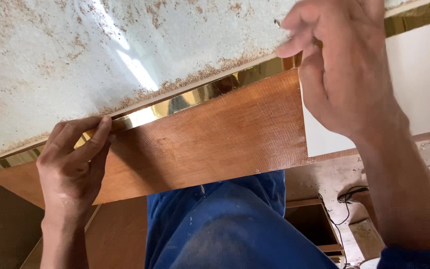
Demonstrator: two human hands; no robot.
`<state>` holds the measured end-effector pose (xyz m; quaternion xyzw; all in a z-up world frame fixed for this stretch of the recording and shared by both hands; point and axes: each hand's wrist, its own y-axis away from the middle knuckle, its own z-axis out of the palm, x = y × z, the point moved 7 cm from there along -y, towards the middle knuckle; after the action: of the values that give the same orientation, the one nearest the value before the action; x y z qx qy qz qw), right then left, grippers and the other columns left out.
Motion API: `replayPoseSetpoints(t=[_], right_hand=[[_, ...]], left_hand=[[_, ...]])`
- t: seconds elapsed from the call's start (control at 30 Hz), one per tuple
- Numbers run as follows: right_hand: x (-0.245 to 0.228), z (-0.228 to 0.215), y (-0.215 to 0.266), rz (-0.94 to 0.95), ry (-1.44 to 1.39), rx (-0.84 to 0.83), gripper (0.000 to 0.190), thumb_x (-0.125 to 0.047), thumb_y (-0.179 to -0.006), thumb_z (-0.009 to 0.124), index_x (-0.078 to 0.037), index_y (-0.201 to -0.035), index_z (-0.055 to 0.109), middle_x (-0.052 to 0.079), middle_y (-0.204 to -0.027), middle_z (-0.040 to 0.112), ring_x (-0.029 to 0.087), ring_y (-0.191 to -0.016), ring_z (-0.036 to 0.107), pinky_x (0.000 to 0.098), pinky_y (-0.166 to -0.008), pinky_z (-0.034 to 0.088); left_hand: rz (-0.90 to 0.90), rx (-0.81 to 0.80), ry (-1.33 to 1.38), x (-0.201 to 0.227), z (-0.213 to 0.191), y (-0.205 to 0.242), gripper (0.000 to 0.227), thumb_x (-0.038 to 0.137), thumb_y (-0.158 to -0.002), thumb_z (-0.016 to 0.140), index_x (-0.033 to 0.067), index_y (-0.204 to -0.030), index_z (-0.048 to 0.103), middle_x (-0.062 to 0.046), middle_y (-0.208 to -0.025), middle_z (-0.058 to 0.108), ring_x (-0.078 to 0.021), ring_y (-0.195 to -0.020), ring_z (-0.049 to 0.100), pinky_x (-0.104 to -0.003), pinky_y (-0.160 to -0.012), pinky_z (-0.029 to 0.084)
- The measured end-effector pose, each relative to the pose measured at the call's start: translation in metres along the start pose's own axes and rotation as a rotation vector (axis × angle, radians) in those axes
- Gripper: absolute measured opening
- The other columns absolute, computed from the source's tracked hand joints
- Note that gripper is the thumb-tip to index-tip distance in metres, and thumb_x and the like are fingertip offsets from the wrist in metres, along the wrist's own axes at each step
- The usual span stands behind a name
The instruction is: The person applies a gold-colored decorative trim strip to the edge of a wooden panel, pressing it down by hand and then attaching a white panel piece to the assembly.
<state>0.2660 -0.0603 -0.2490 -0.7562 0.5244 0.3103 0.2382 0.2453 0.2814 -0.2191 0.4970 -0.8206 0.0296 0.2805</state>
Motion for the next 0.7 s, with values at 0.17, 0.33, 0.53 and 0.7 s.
replayPoseSetpoints(t=[0.17, 0.33, 0.53, 0.7], right_hand=[[-0.008, -0.006, -0.009, 0.169, -0.047, -0.101, 0.037, 0.018, -0.087, 0.032, 0.010, -0.119, 0.051, 0.012, -0.097, 0.077, 0.026, -0.102, 0.074, 0.0532, -0.115, 0.021], [-0.006, -0.010, -0.006, 0.155, -0.067, -0.118, 0.036, 0.020, -0.093, 0.031, 0.011, -0.117, 0.055, 0.013, -0.100, 0.079, 0.024, -0.100, 0.075, 0.0514, -0.117, 0.022], [0.002, -0.011, -0.003, 0.185, -0.028, -0.207, 0.028, 0.009, -0.088, 0.063, 0.005, -0.115, 0.061, 0.008, -0.109, 0.080, 0.023, -0.107, 0.075, 0.0523, -0.116, 0.024], [0.002, -0.021, -0.008, 0.222, -0.271, -0.276, 0.029, 0.020, -0.091, 0.070, 0.016, -0.118, 0.060, 0.027, -0.113, 0.074, 0.034, -0.115, 0.076, 0.0375, -0.089, 0.060]], left_hand=[[0.041, -0.029, -0.021, -0.008, 0.004, 0.004, 0.022, -0.016, -0.104, 0.075, -0.0040, -0.123, 0.075, -0.021, -0.117, 0.070, -0.0346, -0.093, 0.061, -0.042, -0.082, 0.050], [0.041, -0.015, -0.018, -0.008, 0.001, 0.003, 0.026, -0.020, -0.102, 0.078, -0.0037, -0.123, 0.076, -0.018, -0.116, 0.070, -0.0315, -0.093, 0.061, -0.039, -0.081, 0.052], [0.024, -0.028, 0.014, -0.011, 0.005, 0.005, 0.022, -0.016, -0.104, 0.076, -0.0042, -0.122, 0.076, -0.019, -0.118, 0.070, -0.0333, -0.095, 0.059, -0.041, -0.082, 0.049], [0.055, 0.008, -0.009, -0.011, 0.006, 0.006, 0.023, -0.020, -0.103, 0.079, -0.0050, -0.121, 0.078, -0.019, -0.115, 0.070, -0.0319, -0.092, 0.060, -0.040, -0.080, 0.050]])
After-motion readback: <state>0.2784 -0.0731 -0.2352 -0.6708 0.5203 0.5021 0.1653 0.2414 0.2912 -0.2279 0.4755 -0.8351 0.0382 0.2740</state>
